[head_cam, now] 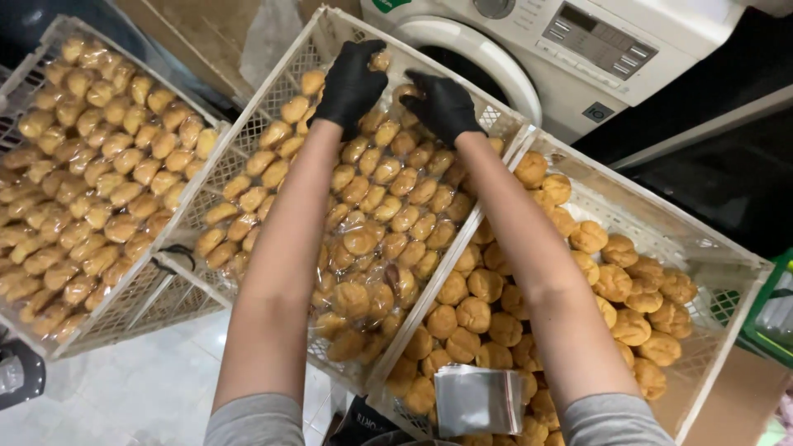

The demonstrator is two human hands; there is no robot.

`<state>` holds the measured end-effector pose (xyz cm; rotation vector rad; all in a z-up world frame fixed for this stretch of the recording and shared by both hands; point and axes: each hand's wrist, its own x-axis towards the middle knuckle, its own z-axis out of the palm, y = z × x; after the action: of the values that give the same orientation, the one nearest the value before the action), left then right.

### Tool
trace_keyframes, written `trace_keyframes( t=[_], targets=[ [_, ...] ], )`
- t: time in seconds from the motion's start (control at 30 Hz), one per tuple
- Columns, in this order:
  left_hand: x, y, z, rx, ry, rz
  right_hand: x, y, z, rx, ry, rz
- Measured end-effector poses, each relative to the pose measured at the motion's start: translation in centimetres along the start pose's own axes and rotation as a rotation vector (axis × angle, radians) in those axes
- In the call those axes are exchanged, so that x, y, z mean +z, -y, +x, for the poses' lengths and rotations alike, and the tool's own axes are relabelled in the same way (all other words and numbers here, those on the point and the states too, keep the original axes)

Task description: Packaging individual pastries into small plastic bags and placing them into a shipping box

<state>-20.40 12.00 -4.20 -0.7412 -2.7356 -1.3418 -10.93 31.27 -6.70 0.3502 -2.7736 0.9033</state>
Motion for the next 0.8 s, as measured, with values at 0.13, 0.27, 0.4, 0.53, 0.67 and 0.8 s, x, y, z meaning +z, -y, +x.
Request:
trace_keyframes(
  t=[0.13,0.27,0.4,0.53,0.67,0.8],
  targets=[
    [0.6,-2.7,0.4,-0.018,0.117,0.246,2.3,-1.3,0.7,0.135,-0.093,-0.206],
    [2.7,0.8,1.5,0.165,0.183,0.401,2.7,0.0,0.3,0.164,0.089,-0.147],
    [3.2,4.6,0.8,0.185,0.199,0.531,0.5,0.6,-0.2,0.118,0.218,0.372],
    [3.3,6.7,-0.1,0.357,0.22,0.663,-0.8,1.7,-0.5,0.278,0.027,0.086],
    [-0.7,3.1,-3.0,0.485,0.175,0.723,-2.4,1.7,-1.6,0.095,-0.056,0.087],
    [-9.9,-4.7,-10.5,0.541,0.033,0.465,-5.4,5.3,-3.5,-0.054,-0.206,0.082]
  ],
)
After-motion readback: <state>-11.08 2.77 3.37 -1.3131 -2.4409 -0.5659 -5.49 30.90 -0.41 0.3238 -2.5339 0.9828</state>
